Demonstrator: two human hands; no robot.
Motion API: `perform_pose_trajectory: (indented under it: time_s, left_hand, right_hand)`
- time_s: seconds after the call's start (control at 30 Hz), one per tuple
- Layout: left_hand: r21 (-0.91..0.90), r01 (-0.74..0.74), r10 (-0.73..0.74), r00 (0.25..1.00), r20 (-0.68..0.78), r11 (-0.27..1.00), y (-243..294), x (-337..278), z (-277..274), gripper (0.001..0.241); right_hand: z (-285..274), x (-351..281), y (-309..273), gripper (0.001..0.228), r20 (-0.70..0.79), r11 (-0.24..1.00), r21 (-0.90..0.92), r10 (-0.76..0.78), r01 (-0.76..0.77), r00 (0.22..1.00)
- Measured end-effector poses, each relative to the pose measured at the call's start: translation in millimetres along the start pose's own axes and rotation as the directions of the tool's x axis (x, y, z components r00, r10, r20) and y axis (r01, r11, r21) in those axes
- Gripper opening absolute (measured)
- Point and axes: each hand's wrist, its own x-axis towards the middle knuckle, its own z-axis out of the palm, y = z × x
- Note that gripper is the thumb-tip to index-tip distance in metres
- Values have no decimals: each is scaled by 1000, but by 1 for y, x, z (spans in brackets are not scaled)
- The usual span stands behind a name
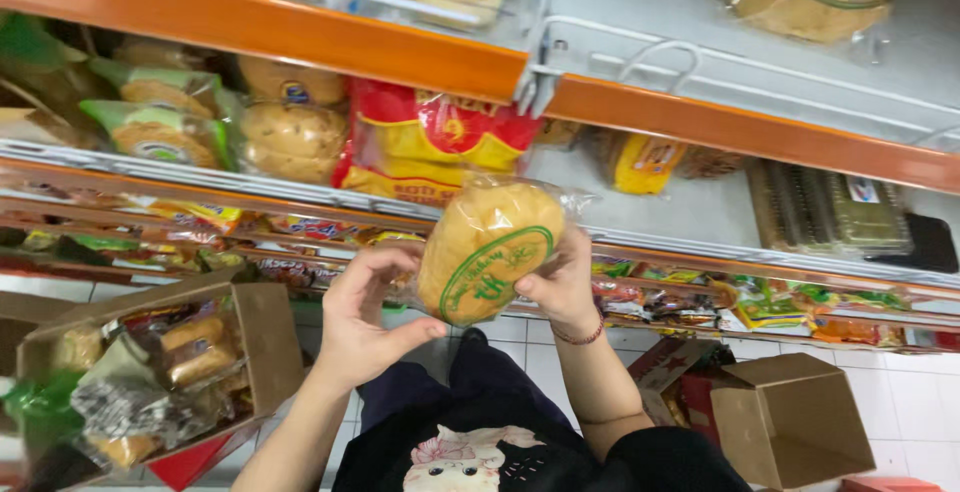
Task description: The person uses a handheld barcode scanner to scan packaged bread and snack items before placing them back onto the store shelves and eventually carrying a box of items through the aisle.
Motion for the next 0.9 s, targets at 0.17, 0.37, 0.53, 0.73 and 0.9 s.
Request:
perform_pose_trajectory:
  time_s: [0.17, 0.37, 0.53, 0.73, 0.9]
  left_hand:
    - [41, -56, 54, 998, 42, 998, -6, 38, 57, 57]
    - [186, -83, 74, 996, 51, 979, -11, 54, 95, 57]
    - [430, -101, 84, 995, 57, 897, -23, 61, 124, 50]
    - [441, -269, 269, 961, 66, 856, -29, 64, 140, 41]
    - [365, -232, 246, 969, 8, 902, -25, 71, 144, 45]
  right_hand:
    - [-50, -5, -49, 79, -91, 993, -26, -121, 119, 988]
    - [-89, -15, -67, 93, -137, 983, 15, -180, 184, 974]
    - [-115, -25, -53, 81, -139, 966, -64, -257, 250, 957]
    - [-150, -31, -61, 62, -20, 910, -175, -385, 376, 923]
    - [-162, -32, -77, 64, -25, 913, -185, -375, 364, 927]
